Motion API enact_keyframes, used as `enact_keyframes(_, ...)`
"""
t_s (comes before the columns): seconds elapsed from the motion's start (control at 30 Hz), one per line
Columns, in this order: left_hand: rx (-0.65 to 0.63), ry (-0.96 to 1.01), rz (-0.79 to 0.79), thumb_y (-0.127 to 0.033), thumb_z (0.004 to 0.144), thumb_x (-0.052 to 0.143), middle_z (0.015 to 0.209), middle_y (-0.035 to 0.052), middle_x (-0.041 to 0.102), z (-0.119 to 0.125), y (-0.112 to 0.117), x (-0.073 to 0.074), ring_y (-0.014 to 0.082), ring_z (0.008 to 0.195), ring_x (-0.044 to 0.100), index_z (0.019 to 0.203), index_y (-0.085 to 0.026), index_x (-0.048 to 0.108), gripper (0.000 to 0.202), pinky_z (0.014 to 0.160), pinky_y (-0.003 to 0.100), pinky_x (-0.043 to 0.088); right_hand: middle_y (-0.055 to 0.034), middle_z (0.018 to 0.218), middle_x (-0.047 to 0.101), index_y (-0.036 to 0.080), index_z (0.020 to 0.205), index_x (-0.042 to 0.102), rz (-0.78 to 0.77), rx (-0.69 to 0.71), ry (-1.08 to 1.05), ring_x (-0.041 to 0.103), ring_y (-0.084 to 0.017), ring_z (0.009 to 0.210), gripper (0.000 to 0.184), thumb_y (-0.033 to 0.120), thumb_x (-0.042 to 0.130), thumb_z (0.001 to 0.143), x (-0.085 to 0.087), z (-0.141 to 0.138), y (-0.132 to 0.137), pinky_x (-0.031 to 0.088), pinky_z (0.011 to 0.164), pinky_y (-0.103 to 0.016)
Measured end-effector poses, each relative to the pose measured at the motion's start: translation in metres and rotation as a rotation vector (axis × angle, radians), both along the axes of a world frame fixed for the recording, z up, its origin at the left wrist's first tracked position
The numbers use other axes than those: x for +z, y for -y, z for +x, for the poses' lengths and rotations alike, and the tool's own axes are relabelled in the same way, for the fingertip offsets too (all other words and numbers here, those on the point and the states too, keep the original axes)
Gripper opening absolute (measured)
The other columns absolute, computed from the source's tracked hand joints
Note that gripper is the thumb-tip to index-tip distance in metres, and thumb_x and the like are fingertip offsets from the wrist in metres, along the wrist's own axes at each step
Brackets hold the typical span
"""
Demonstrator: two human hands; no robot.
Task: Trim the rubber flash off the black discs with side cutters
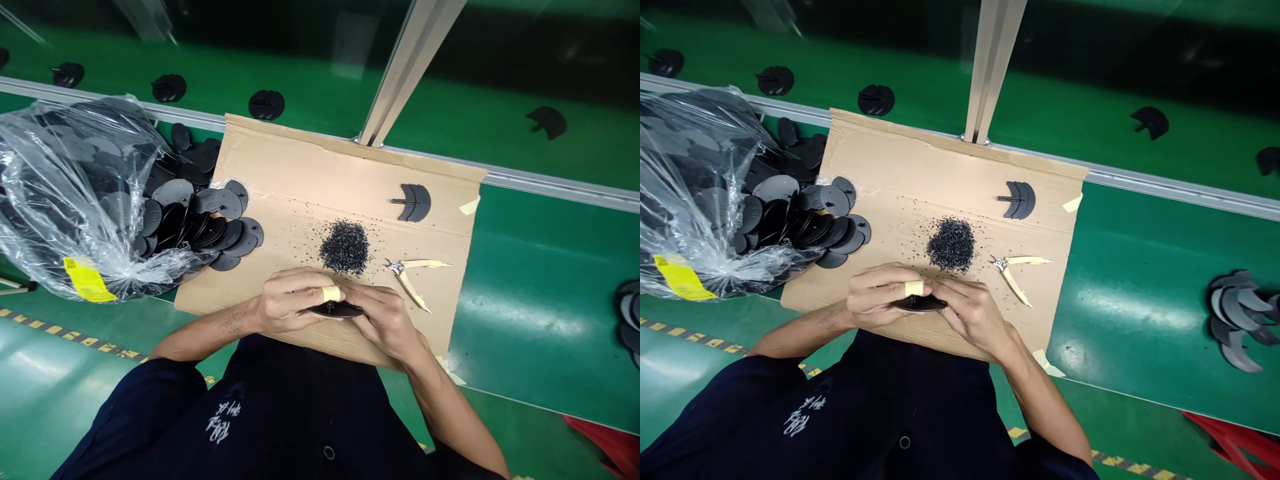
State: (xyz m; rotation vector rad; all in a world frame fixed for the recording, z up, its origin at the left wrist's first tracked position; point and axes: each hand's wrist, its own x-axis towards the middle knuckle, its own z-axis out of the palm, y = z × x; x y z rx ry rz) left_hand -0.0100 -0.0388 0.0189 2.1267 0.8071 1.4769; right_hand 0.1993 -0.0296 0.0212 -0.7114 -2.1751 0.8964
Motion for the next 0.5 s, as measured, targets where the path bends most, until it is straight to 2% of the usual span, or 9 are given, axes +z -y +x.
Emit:
enact_keyframes(0.13, -0.054, -0.066, -0.083, -0.024, 0.094, 0.07, 0.091, 0.0073, 0.071, -0.003, -0.004, 0.005, 0.0155, 0.08, 0.067, 0.111, -0.016, 0.07, 0.019, 0.071, 0.029, 0.059, -0.0074, 0.109, 0.077, 0.024, 0.138, 0.061, -0.031, -0.04, -0.031, 0.077, -0.019, 0.093, 0.038, 0.017, 0.054, 0.102, -0.004, -0.004, 0.003, 0.065, 0.078, -0.03)
enact_keyframes(0.23, -0.078, -0.087, -0.17, -0.025, 0.097, 0.065, 0.095, 0.009, 0.072, -0.01, -0.006, 0.009, 0.0178, 0.087, 0.068, 0.112, -0.016, 0.07, 0.017, 0.077, 0.032, 0.059, -0.0114, 0.127, 0.072, 0.023, 0.143, 0.055, -0.038, -0.032, 0.03, 0.071, -0.023, 0.114, 0.041, 0.022, 0.056, 0.102, -0.006, 0.005, -0.001, 0.063, 0.092, -0.038)
enact_keyframes(0.3, -0.059, -0.085, -0.274, -0.024, 0.098, 0.064, 0.098, 0.0098, 0.073, -0.017, -0.005, 0.009, 0.0184, 0.093, 0.07, 0.113, -0.016, 0.069, 0.018, 0.081, 0.031, 0.059, -0.0135, 0.138, 0.065, 0.023, 0.146, 0.052, 0.032, -0.086, 0.188, 0.06, -0.029, 0.132, 0.049, 0.033, 0.063, 0.099, -0.007, 0.024, -0.007, 0.056, 0.105, -0.051)
enact_keyframes(0.37, -0.029, -0.101, -0.386, -0.024, 0.1, 0.061, 0.102, 0.0106, 0.075, -0.022, -0.004, 0.006, 0.0182, 0.095, 0.071, 0.114, -0.015, 0.069, 0.019, 0.082, 0.029, 0.059, -0.0159, 0.147, 0.057, 0.025, 0.146, 0.052, 0.126, -0.26, 0.399, 0.049, -0.037, 0.141, 0.059, 0.045, 0.069, 0.093, -0.01, 0.052, -0.011, 0.046, 0.111, -0.066)
enact_keyframes(0.43, -0.012, -0.122, -0.444, -0.024, 0.101, 0.059, 0.103, 0.011, 0.076, -0.024, -0.003, 0.002, 0.0183, 0.094, 0.073, 0.115, -0.014, 0.069, 0.02, 0.083, 0.028, 0.06, -0.0198, 0.147, 0.054, 0.023, 0.147, 0.05, 0.144, -0.393, 0.588, 0.047, -0.042, 0.14, 0.064, 0.048, 0.07, 0.091, -0.015, 0.081, -0.013, 0.047, 0.107, -0.069)
enact_keyframes(0.5, 0.003, -0.126, -0.445, -0.024, 0.099, 0.062, 0.101, 0.0111, 0.077, -0.023, -0.003, -0.002, 0.0185, 0.092, 0.074, 0.117, -0.014, 0.068, 0.022, 0.083, 0.028, 0.06, -0.022, 0.137, 0.058, 0.019, 0.146, 0.051, 0.154, -0.443, 0.684, 0.055, -0.042, 0.128, 0.058, 0.045, 0.064, 0.095, -0.022, 0.1, -0.012, 0.053, 0.098, -0.064)
